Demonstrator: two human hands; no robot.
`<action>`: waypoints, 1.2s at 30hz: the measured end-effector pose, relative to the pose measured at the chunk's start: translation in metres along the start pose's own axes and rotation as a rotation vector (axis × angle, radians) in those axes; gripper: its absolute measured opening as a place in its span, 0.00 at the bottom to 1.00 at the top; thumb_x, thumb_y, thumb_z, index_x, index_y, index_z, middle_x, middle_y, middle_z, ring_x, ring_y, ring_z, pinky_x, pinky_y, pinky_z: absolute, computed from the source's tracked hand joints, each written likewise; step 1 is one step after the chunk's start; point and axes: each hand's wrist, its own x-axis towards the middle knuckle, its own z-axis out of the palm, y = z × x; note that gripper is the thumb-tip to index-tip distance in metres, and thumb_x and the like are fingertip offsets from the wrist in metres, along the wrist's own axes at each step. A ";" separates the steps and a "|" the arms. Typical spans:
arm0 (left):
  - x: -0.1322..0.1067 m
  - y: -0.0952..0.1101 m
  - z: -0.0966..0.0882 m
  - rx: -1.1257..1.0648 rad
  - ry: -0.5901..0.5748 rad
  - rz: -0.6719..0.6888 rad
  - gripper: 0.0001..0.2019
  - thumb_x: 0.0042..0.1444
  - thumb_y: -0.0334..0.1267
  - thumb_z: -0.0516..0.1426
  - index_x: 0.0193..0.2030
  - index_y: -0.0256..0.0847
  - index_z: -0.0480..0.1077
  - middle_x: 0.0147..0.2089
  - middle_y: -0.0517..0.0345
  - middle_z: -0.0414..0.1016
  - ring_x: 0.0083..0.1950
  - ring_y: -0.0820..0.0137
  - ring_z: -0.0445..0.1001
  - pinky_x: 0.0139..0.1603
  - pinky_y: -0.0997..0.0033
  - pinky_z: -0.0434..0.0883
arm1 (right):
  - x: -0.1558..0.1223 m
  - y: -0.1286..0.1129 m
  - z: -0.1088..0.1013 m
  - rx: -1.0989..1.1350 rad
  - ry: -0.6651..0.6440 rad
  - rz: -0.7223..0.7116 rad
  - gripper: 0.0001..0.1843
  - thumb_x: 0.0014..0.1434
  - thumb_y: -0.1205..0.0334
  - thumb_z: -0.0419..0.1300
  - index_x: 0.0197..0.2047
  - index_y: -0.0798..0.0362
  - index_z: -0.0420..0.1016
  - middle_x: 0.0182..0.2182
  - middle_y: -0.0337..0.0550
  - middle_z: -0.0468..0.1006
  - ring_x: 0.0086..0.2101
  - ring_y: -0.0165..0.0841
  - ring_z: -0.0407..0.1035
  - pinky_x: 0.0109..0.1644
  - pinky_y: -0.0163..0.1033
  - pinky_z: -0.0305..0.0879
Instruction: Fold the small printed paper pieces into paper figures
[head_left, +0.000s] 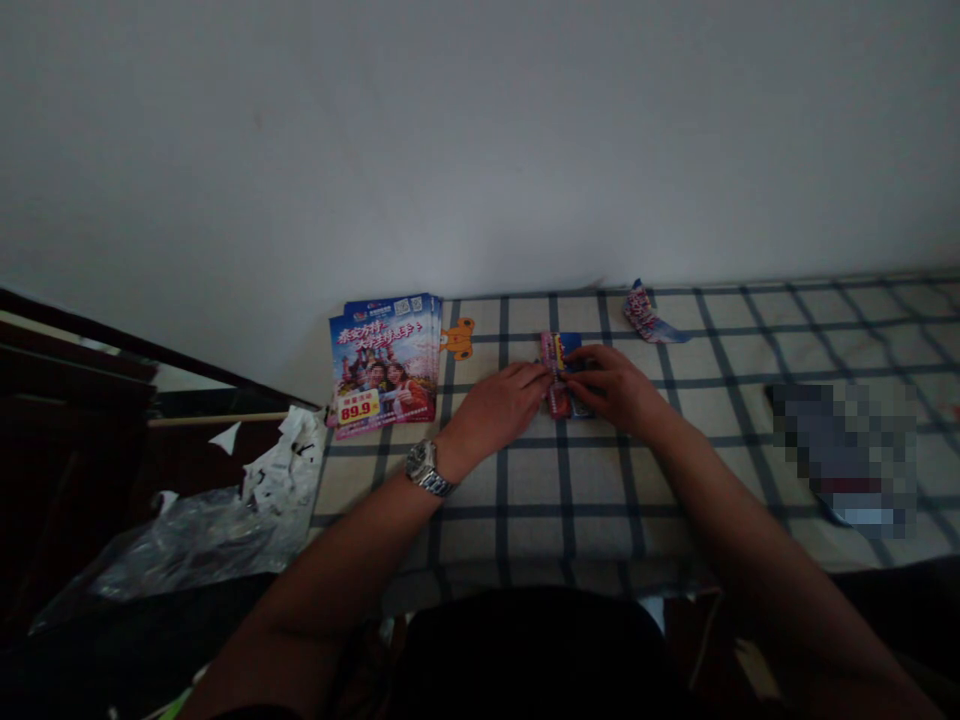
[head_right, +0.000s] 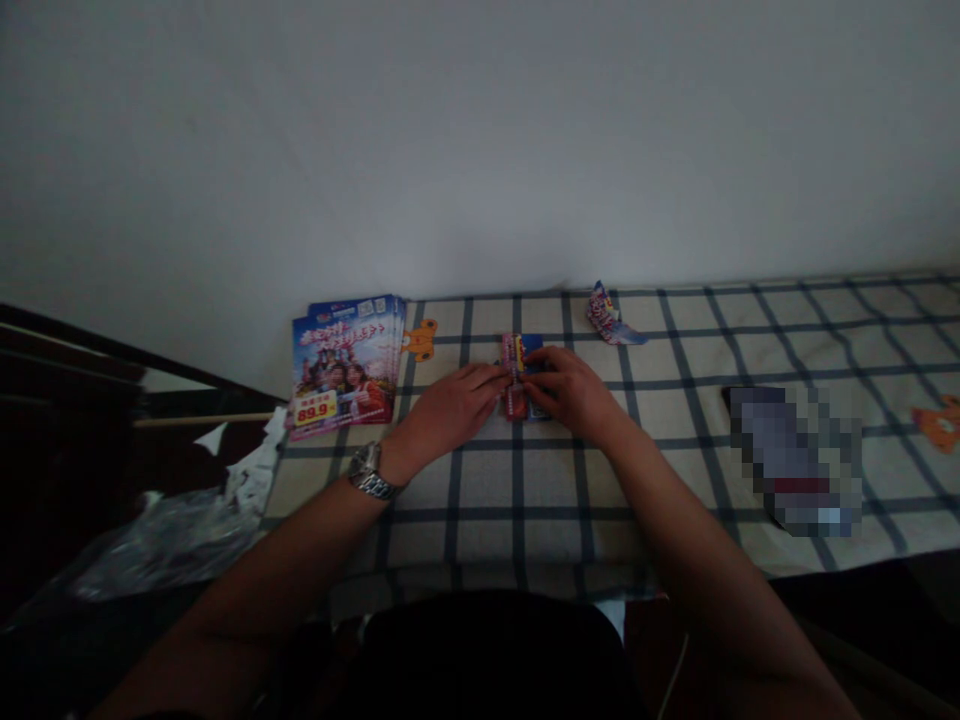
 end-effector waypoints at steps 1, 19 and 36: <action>0.000 0.000 0.000 -0.009 0.000 -0.004 0.15 0.73 0.32 0.53 0.63 0.35 0.70 0.63 0.47 0.75 0.63 0.60 0.73 0.64 0.56 0.76 | 0.000 0.000 0.000 -0.011 0.008 0.001 0.11 0.69 0.60 0.62 0.46 0.47 0.87 0.54 0.53 0.79 0.52 0.47 0.74 0.58 0.58 0.75; 0.000 0.000 0.003 0.005 0.023 -0.003 0.16 0.73 0.34 0.54 0.64 0.35 0.71 0.64 0.47 0.74 0.64 0.59 0.72 0.64 0.55 0.76 | 0.002 0.003 0.002 0.011 0.043 0.023 0.11 0.69 0.60 0.62 0.46 0.48 0.87 0.50 0.51 0.82 0.50 0.46 0.75 0.57 0.56 0.73; 0.001 0.003 0.005 -0.066 0.057 -0.062 0.16 0.74 0.37 0.53 0.64 0.38 0.71 0.64 0.48 0.74 0.64 0.60 0.72 0.64 0.56 0.76 | 0.013 -0.004 0.011 -0.079 0.136 0.117 0.05 0.67 0.62 0.63 0.43 0.49 0.81 0.41 0.48 0.83 0.43 0.45 0.76 0.48 0.51 0.72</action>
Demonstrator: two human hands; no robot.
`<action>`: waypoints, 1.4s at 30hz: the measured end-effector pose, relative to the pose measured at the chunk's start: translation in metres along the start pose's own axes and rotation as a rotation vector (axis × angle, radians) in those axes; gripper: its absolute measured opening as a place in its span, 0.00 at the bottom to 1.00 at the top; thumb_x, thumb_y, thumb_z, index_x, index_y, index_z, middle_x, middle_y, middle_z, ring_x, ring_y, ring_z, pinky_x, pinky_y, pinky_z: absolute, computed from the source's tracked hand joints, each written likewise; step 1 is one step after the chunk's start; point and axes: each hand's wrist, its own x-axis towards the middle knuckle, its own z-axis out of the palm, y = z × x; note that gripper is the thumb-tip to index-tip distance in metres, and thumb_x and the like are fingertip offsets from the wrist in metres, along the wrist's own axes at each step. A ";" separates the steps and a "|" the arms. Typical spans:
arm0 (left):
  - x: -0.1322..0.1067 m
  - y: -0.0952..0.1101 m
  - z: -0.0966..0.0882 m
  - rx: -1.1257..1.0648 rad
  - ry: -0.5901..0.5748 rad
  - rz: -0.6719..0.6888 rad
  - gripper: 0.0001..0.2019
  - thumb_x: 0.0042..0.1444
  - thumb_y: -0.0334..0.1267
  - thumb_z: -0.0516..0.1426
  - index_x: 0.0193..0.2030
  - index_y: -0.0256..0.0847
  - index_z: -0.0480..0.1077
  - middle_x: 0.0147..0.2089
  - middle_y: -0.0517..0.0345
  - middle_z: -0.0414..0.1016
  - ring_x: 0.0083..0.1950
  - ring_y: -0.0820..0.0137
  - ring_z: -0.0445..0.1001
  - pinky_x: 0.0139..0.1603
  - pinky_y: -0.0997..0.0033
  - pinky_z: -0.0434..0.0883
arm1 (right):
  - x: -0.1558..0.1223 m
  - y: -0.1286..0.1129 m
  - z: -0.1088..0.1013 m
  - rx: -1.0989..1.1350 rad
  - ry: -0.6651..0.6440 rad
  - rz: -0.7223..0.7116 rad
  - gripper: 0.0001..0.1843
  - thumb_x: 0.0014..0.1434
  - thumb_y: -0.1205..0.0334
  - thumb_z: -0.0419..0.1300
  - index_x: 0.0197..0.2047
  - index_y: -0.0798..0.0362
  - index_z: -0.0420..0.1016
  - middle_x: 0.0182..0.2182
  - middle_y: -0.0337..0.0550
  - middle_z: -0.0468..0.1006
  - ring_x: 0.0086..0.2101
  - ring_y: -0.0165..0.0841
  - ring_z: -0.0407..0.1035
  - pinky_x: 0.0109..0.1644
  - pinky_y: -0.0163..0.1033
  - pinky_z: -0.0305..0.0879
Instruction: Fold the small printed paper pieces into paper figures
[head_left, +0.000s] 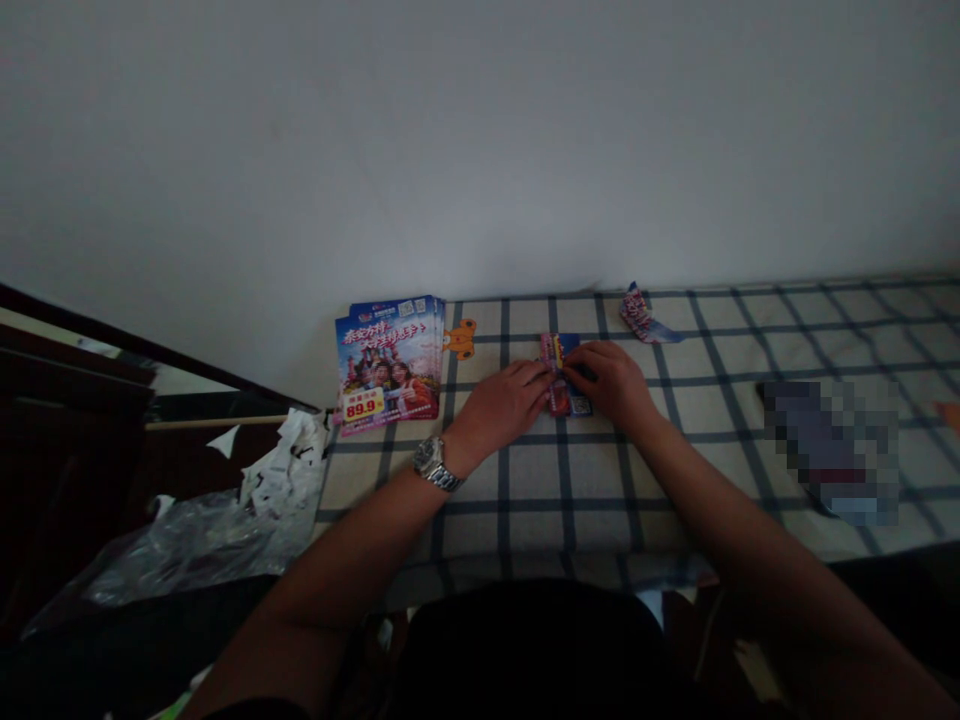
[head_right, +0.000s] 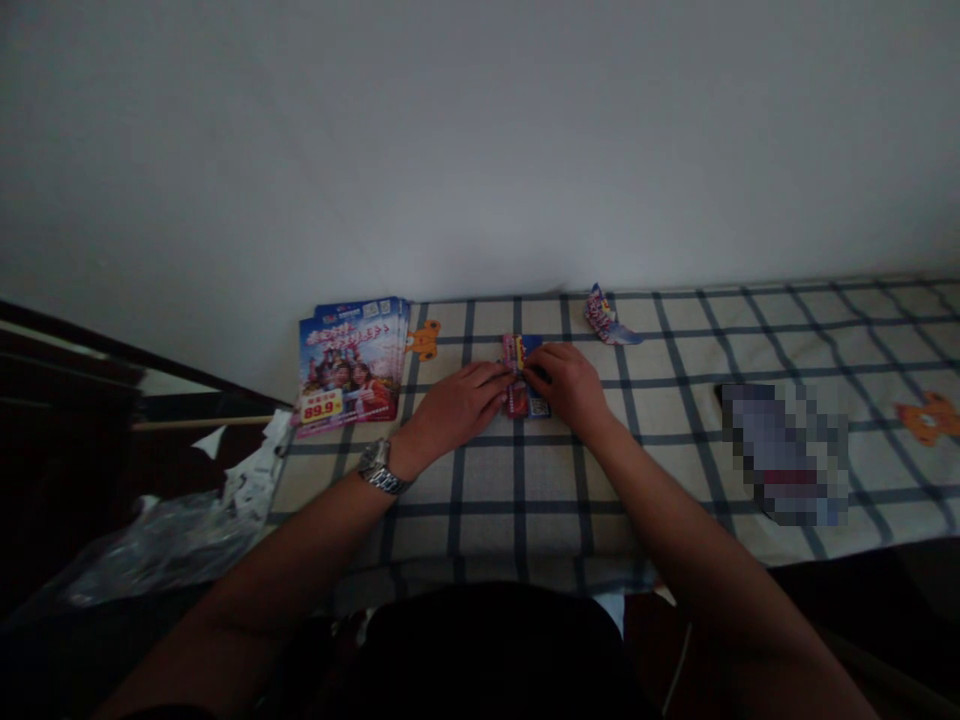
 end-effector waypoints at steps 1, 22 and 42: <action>0.000 0.000 0.000 -0.001 0.001 0.002 0.16 0.74 0.37 0.53 0.64 0.38 0.70 0.64 0.48 0.74 0.64 0.60 0.72 0.64 0.56 0.76 | 0.000 0.000 0.000 -0.005 0.000 0.000 0.04 0.67 0.63 0.63 0.43 0.49 0.81 0.42 0.48 0.83 0.43 0.45 0.76 0.48 0.51 0.72; 0.000 0.000 0.001 0.011 -0.027 0.037 0.17 0.75 0.38 0.52 0.63 0.35 0.72 0.64 0.47 0.74 0.65 0.59 0.72 0.66 0.56 0.75 | 0.019 -0.006 -0.002 -0.201 -0.093 0.019 0.09 0.71 0.64 0.58 0.39 0.52 0.78 0.39 0.50 0.79 0.40 0.42 0.73 0.47 0.45 0.68; 0.000 0.004 -0.004 0.029 -0.042 0.018 0.16 0.74 0.37 0.51 0.63 0.38 0.72 0.64 0.48 0.73 0.64 0.59 0.73 0.61 0.57 0.78 | 0.051 0.004 0.003 -0.195 -0.059 0.079 0.09 0.70 0.65 0.57 0.38 0.52 0.77 0.40 0.50 0.77 0.38 0.41 0.71 0.43 0.44 0.65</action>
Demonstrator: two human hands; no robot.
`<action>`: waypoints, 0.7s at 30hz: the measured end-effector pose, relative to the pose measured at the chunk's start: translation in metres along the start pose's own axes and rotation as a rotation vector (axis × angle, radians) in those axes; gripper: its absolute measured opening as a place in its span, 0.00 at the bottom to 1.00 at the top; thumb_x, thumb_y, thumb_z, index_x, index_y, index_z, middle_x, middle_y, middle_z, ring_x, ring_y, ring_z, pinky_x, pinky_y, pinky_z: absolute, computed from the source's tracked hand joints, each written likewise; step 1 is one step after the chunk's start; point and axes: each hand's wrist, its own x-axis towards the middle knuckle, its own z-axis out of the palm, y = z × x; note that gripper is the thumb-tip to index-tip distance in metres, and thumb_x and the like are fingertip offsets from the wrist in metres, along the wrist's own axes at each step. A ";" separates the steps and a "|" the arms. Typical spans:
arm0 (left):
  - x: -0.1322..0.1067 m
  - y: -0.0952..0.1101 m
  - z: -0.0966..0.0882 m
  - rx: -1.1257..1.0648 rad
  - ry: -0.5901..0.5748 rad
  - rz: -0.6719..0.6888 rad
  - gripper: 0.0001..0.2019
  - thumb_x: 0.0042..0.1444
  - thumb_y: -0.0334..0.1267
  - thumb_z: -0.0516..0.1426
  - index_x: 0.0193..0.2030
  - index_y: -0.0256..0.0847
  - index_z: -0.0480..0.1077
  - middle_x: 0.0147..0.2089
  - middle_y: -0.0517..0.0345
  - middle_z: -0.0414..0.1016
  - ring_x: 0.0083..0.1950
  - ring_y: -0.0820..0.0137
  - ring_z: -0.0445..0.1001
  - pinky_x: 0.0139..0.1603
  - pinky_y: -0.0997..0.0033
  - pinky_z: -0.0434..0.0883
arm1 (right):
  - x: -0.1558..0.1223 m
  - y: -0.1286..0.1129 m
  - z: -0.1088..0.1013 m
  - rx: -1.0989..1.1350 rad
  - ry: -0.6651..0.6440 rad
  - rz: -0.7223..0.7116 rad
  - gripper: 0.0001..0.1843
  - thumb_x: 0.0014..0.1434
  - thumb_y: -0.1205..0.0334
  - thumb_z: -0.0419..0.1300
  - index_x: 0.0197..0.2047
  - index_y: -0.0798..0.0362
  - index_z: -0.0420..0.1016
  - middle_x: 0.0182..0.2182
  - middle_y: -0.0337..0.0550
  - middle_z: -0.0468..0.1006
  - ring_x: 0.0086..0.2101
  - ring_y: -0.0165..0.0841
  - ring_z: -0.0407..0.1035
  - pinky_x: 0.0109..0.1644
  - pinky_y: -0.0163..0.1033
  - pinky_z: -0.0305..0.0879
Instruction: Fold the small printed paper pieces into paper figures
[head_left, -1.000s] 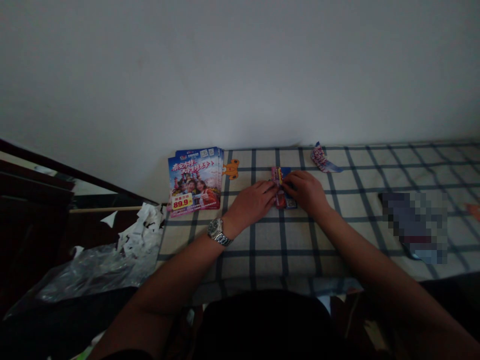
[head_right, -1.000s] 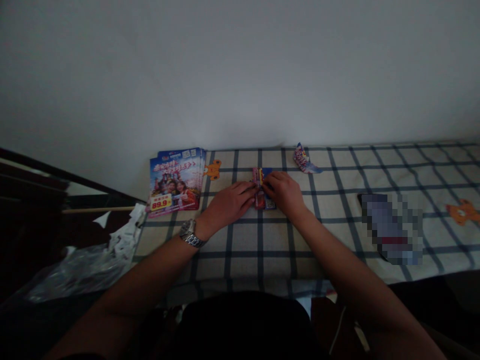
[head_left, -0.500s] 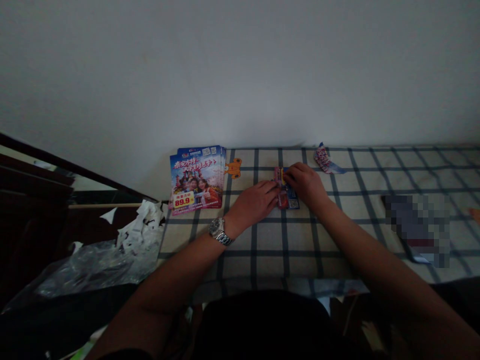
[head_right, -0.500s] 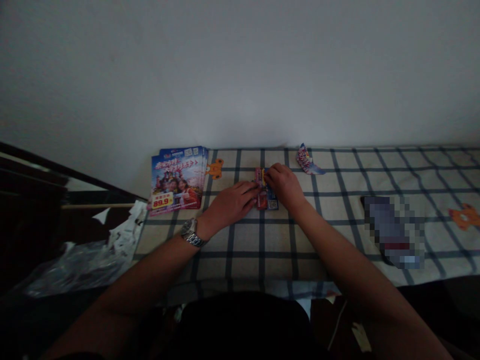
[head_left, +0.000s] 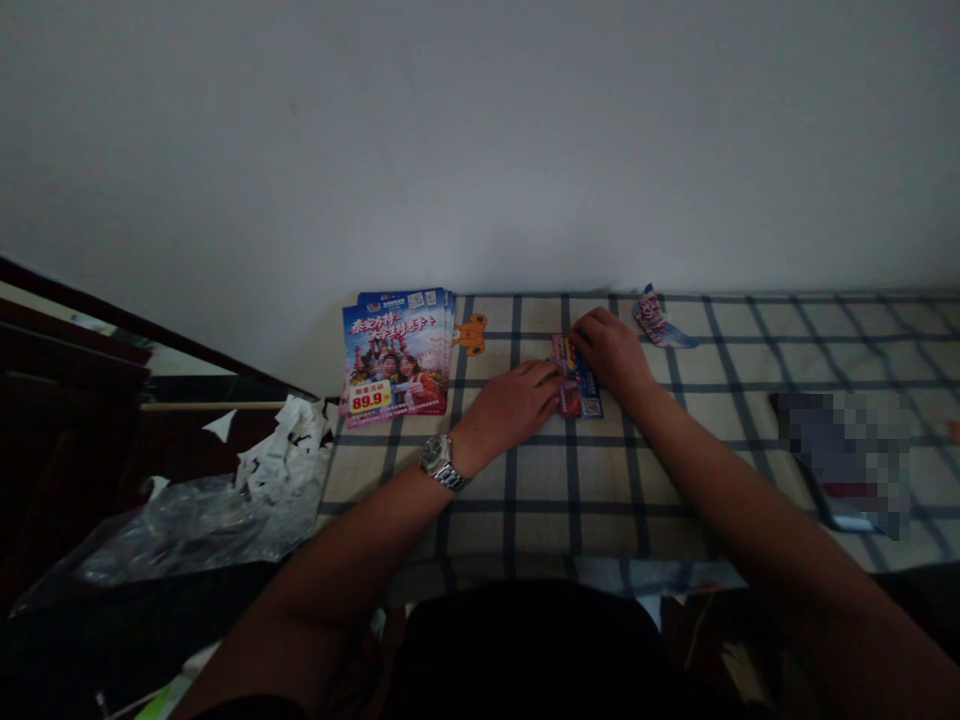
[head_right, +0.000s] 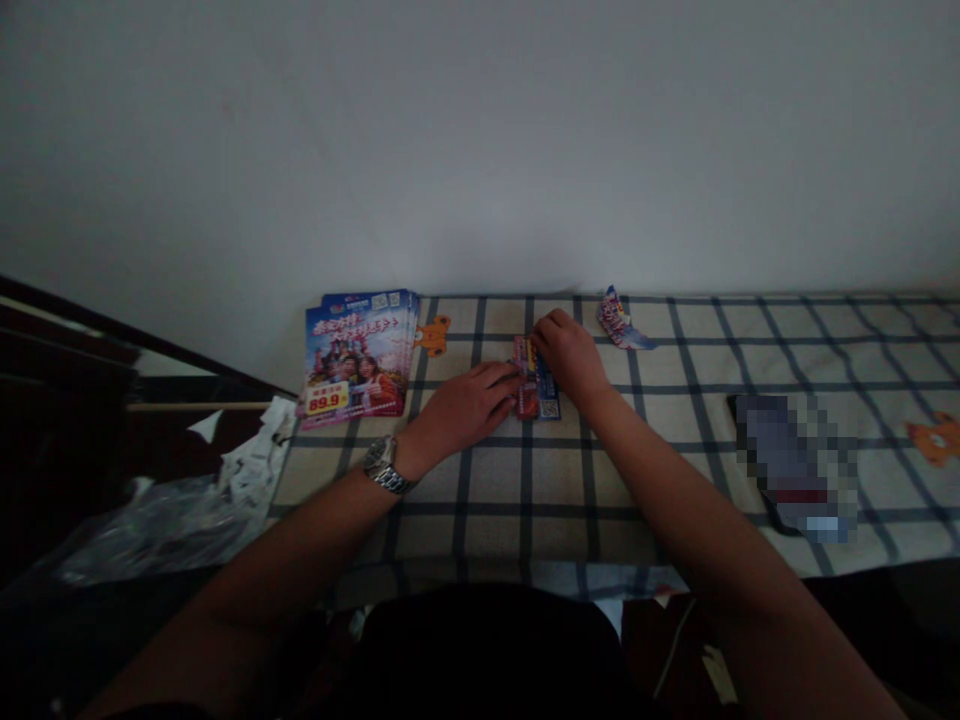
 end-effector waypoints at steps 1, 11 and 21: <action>0.000 0.000 0.000 -0.002 -0.002 0.000 0.16 0.74 0.37 0.52 0.62 0.38 0.72 0.64 0.48 0.73 0.64 0.59 0.73 0.61 0.58 0.78 | 0.001 0.000 0.001 -0.010 -0.006 0.007 0.09 0.70 0.65 0.57 0.38 0.52 0.77 0.40 0.51 0.77 0.38 0.41 0.71 0.43 0.44 0.65; 0.000 -0.001 0.001 -0.009 -0.002 -0.003 0.17 0.74 0.38 0.53 0.64 0.37 0.71 0.64 0.48 0.73 0.66 0.59 0.71 0.63 0.57 0.77 | 0.005 -0.001 0.000 -0.022 0.009 0.041 0.09 0.69 0.63 0.58 0.38 0.53 0.79 0.40 0.51 0.79 0.38 0.42 0.72 0.42 0.44 0.65; 0.000 -0.001 -0.002 -0.017 0.002 0.007 0.16 0.73 0.37 0.54 0.64 0.37 0.71 0.65 0.48 0.72 0.66 0.58 0.71 0.64 0.57 0.76 | -0.024 0.008 -0.023 0.075 -0.042 0.041 0.08 0.68 0.55 0.64 0.42 0.48 0.83 0.42 0.44 0.83 0.38 0.39 0.76 0.38 0.41 0.64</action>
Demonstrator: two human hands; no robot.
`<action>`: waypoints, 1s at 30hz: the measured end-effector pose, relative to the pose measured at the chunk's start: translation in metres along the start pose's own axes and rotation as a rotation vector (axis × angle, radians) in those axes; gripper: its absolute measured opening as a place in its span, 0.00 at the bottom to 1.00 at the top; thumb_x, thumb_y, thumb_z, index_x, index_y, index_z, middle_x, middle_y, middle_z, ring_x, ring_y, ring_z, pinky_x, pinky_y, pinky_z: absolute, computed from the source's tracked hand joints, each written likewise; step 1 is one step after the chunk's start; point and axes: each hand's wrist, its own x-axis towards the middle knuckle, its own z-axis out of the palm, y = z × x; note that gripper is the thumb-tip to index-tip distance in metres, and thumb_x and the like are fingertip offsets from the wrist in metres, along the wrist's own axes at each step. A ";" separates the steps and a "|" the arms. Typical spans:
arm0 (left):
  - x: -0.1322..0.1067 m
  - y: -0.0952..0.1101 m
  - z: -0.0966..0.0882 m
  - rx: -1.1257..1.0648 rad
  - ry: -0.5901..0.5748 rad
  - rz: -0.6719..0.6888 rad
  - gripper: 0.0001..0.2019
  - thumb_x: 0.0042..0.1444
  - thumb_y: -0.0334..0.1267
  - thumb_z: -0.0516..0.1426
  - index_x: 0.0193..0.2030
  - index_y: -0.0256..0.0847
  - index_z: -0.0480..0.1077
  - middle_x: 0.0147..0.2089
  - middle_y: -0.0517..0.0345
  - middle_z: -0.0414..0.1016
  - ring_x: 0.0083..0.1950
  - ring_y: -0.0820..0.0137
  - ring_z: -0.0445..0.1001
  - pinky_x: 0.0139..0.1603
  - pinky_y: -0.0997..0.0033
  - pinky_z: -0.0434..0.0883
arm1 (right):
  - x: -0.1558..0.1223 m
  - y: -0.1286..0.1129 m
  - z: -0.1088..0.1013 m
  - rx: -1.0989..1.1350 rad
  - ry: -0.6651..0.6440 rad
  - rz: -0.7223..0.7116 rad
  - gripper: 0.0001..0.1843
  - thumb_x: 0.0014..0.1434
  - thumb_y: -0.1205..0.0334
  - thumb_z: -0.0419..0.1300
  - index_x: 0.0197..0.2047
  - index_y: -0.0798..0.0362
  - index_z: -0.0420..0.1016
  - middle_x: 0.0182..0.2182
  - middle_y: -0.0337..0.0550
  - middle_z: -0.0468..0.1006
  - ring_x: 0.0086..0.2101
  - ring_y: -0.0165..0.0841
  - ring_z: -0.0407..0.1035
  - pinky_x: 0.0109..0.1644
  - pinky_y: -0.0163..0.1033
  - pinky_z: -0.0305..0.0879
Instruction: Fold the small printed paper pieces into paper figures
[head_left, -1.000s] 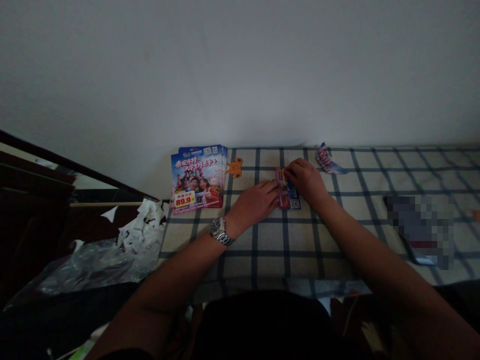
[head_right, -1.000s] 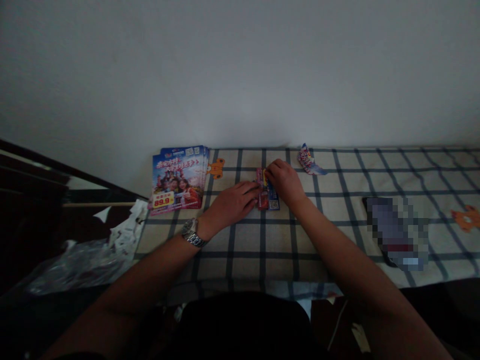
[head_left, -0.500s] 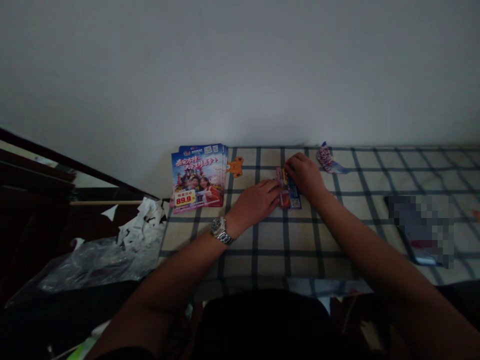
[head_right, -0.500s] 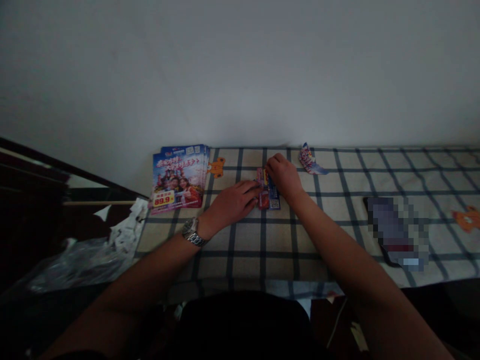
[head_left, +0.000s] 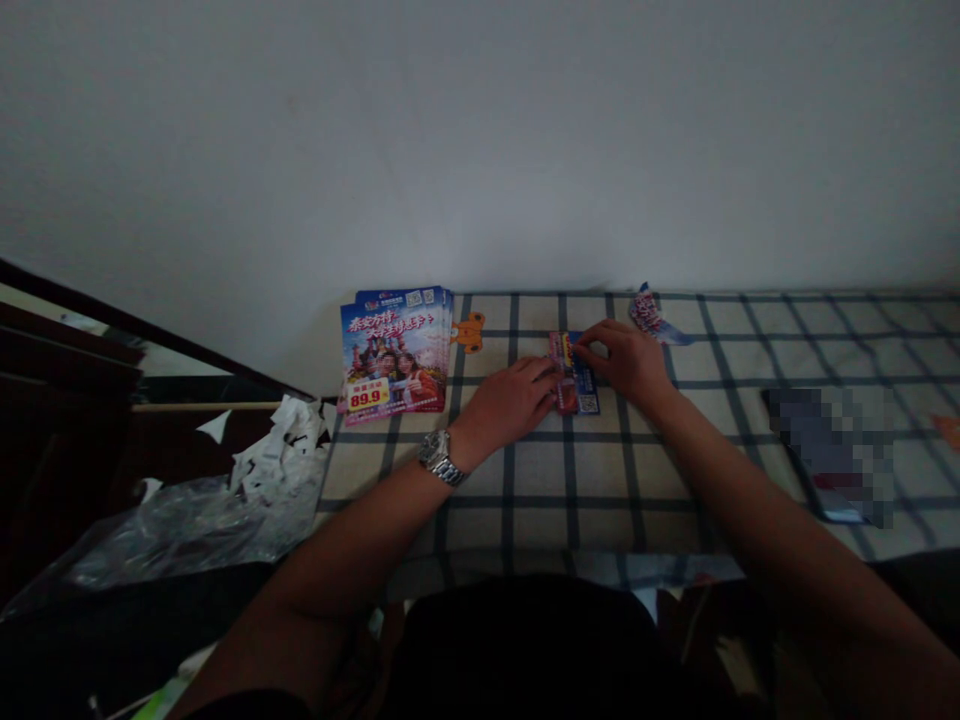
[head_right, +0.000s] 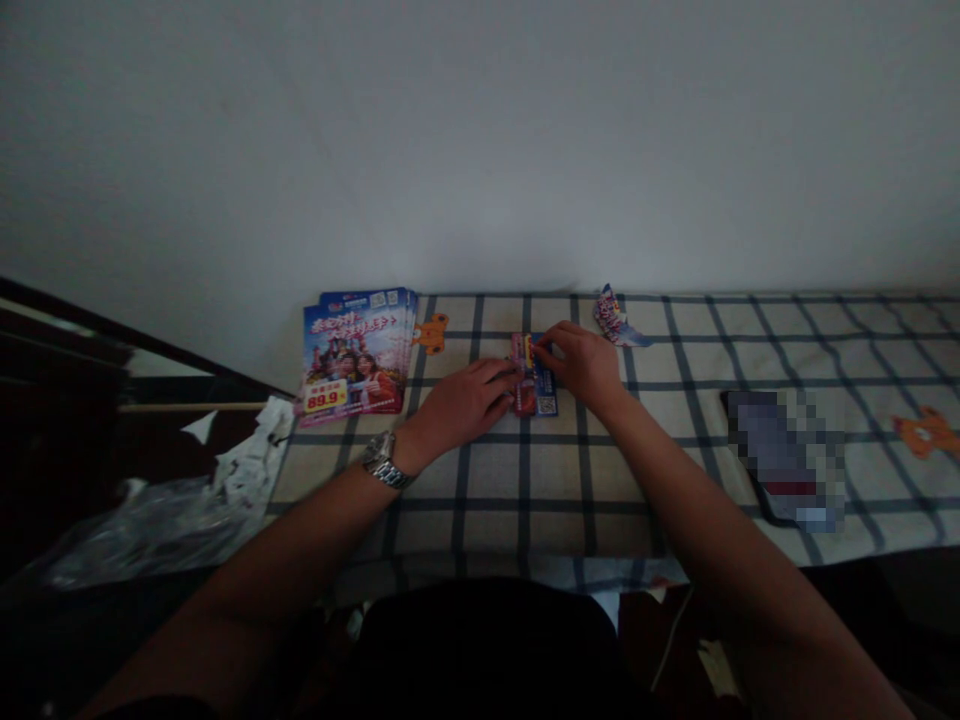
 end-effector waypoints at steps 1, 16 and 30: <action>0.000 0.000 0.000 -0.003 -0.004 -0.002 0.16 0.73 0.37 0.54 0.64 0.37 0.71 0.65 0.48 0.72 0.66 0.58 0.71 0.64 0.57 0.76 | -0.003 0.000 -0.002 0.017 -0.017 -0.010 0.08 0.68 0.56 0.63 0.42 0.48 0.83 0.43 0.44 0.83 0.39 0.39 0.76 0.38 0.41 0.64; -0.001 -0.002 0.003 -0.032 -0.001 -0.017 0.18 0.73 0.38 0.53 0.66 0.39 0.70 0.67 0.48 0.71 0.68 0.60 0.70 0.64 0.57 0.76 | -0.016 -0.002 0.004 0.102 -0.099 -0.030 0.04 0.65 0.61 0.65 0.41 0.50 0.82 0.44 0.46 0.80 0.37 0.37 0.74 0.42 0.42 0.69; -0.001 -0.002 0.003 -0.017 0.003 -0.013 0.18 0.73 0.37 0.53 0.67 0.38 0.69 0.67 0.46 0.71 0.67 0.59 0.70 0.63 0.58 0.76 | -0.019 0.005 0.007 0.129 -0.114 -0.061 0.03 0.61 0.63 0.68 0.40 0.49 0.83 0.46 0.46 0.79 0.39 0.39 0.76 0.45 0.44 0.72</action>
